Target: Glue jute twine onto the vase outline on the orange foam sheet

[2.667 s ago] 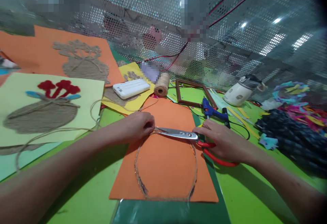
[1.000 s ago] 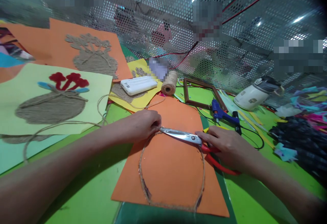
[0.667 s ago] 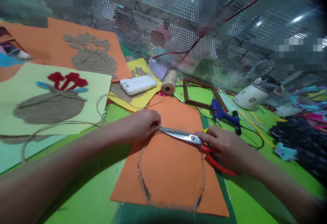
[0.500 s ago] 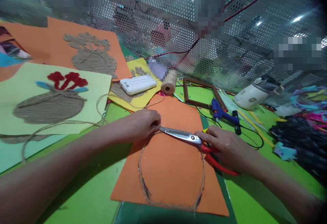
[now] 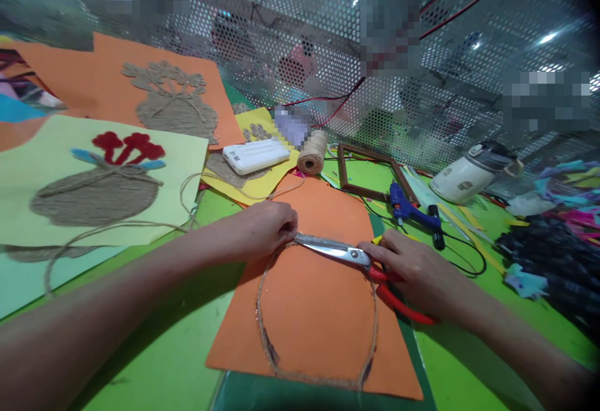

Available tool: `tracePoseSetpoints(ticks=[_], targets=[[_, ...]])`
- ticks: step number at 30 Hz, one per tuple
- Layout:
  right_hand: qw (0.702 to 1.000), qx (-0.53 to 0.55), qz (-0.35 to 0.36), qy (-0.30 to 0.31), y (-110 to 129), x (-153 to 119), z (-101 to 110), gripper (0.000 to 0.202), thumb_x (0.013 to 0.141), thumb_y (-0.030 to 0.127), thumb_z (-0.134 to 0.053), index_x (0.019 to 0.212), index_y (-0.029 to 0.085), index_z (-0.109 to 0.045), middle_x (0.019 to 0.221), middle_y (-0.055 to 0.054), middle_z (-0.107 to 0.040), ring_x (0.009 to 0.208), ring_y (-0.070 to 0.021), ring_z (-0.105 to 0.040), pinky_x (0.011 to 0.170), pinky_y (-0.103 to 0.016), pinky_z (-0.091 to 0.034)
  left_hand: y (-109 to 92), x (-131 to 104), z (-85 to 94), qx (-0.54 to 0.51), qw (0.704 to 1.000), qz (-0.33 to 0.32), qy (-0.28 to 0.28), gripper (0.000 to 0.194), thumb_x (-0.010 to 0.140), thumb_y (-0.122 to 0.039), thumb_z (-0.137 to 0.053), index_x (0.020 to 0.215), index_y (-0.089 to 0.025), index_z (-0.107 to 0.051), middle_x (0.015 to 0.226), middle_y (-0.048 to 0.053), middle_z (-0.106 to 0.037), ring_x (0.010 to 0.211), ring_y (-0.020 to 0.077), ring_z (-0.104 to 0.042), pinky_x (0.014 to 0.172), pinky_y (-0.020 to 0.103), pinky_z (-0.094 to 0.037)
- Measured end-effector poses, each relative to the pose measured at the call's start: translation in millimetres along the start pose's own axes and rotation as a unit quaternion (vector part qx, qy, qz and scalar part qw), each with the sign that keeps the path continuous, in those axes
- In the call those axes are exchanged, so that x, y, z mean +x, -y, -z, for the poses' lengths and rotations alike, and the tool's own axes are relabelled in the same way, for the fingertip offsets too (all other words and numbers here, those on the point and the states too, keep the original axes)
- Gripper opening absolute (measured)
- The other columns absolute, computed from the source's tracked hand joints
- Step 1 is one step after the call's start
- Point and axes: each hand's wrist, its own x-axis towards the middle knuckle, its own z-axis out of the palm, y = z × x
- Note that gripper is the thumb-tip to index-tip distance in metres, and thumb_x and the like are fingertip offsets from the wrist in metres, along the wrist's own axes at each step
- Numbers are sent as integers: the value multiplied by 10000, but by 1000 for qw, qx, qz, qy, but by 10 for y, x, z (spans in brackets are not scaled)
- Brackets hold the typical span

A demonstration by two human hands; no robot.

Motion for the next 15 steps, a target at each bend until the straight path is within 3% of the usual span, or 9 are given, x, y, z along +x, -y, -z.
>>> tracePoseSetpoints(ticks=[8, 15], targets=[[1000, -13, -9, 14, 6, 6, 25, 260, 949, 214, -476, 1194, 208, -563, 876, -63, -499, 719, -171, -430, 609, -294, -272, -34, -27, 27, 0, 1000, 4, 4, 169, 870, -241, -487, 799, -186, -630, 753, 32, -673, 627, 135, -519, 591, 277, -331], [999, -25, 14, -18, 4, 3, 29, 241, 935, 217, -499, 1159, 191, -585, 831, -53, -503, 676, -158, -407, 581, -292, -245, -18, -17, 16, 0, 1000, 5, -1, 171, 867, -271, -504, 780, -190, -628, 744, 30, -675, 615, 132, -526, 567, 267, -326]])
